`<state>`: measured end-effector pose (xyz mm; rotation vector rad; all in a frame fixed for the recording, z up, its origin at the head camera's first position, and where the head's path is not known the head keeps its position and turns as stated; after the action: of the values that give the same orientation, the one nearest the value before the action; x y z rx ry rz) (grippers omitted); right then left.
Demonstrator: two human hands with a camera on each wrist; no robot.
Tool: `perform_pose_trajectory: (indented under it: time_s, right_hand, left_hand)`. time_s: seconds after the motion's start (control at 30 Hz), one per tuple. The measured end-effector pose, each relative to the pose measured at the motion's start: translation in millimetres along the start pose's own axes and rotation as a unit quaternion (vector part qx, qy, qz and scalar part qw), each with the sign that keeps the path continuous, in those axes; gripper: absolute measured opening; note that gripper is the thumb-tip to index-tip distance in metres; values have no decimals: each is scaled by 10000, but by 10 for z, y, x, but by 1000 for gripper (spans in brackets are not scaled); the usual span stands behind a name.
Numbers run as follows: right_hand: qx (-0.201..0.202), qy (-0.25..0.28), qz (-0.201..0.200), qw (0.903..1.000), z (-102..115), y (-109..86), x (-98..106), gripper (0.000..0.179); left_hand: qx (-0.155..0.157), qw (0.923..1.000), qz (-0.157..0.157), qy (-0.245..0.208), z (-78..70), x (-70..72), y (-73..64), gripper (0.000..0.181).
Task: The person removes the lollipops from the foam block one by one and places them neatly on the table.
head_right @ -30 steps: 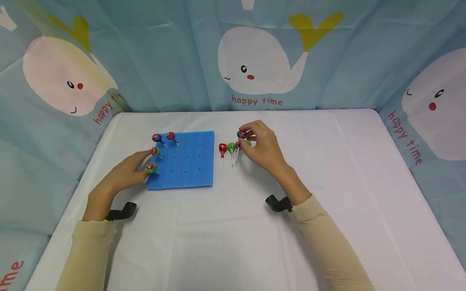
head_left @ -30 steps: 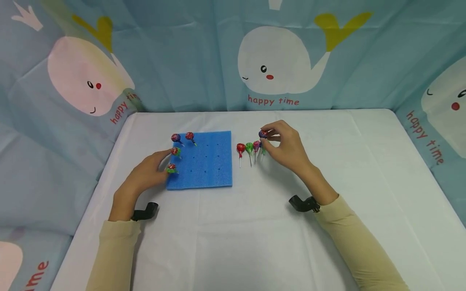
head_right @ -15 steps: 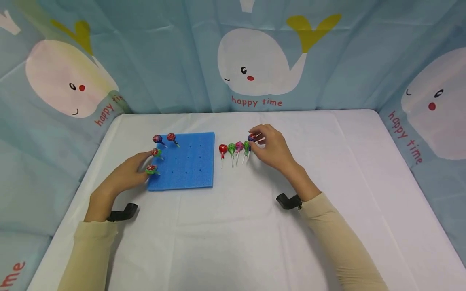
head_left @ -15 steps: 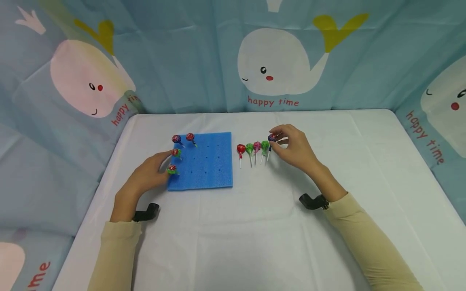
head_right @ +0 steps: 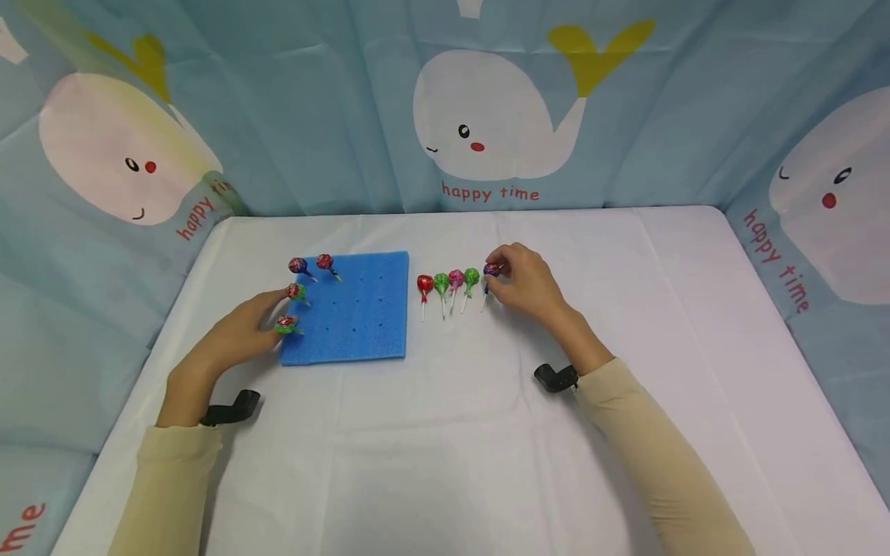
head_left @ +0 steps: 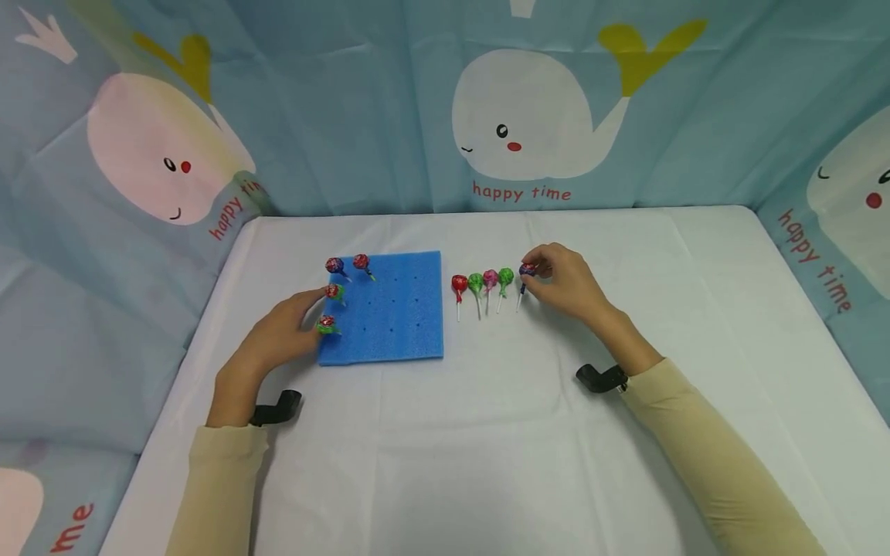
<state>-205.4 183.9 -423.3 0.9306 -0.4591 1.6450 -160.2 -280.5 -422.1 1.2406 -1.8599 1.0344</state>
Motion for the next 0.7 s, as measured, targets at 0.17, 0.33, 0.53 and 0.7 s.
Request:
perform_pose_trajectory:
  time_s: [0.17,0.33,0.53,0.7]
  right_hand:
    - [-29,-183,-51,9998,6,30,-48,26]
    - [-76,-231,15,9997,13,45,-68,27]
    - [-164,-296,57,9994,-18,66,-82,27]
    - [-199,-317,99,9993,-17,63,-110,28]
  left_hand:
    - [21,10000,-5,-2,1,-7,9,76]
    - [-21,10000,-24,-33,-10,-5,2,76]
    - [-81,9999,-47,-93,-12,4,4,77]
    - [-8,9999,31,-135,-19,7,1,79]
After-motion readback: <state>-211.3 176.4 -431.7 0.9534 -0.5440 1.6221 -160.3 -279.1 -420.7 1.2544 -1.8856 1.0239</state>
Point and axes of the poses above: each hand's wrist, its own y-axis towards the middle knuckle, its own x-axis out of the back of the hand, z = x × y, the point moved 2 cm from there along y, towards the middle knuckle, and after that the axes turned 3 degrees about -y, right-handed, at the moved point
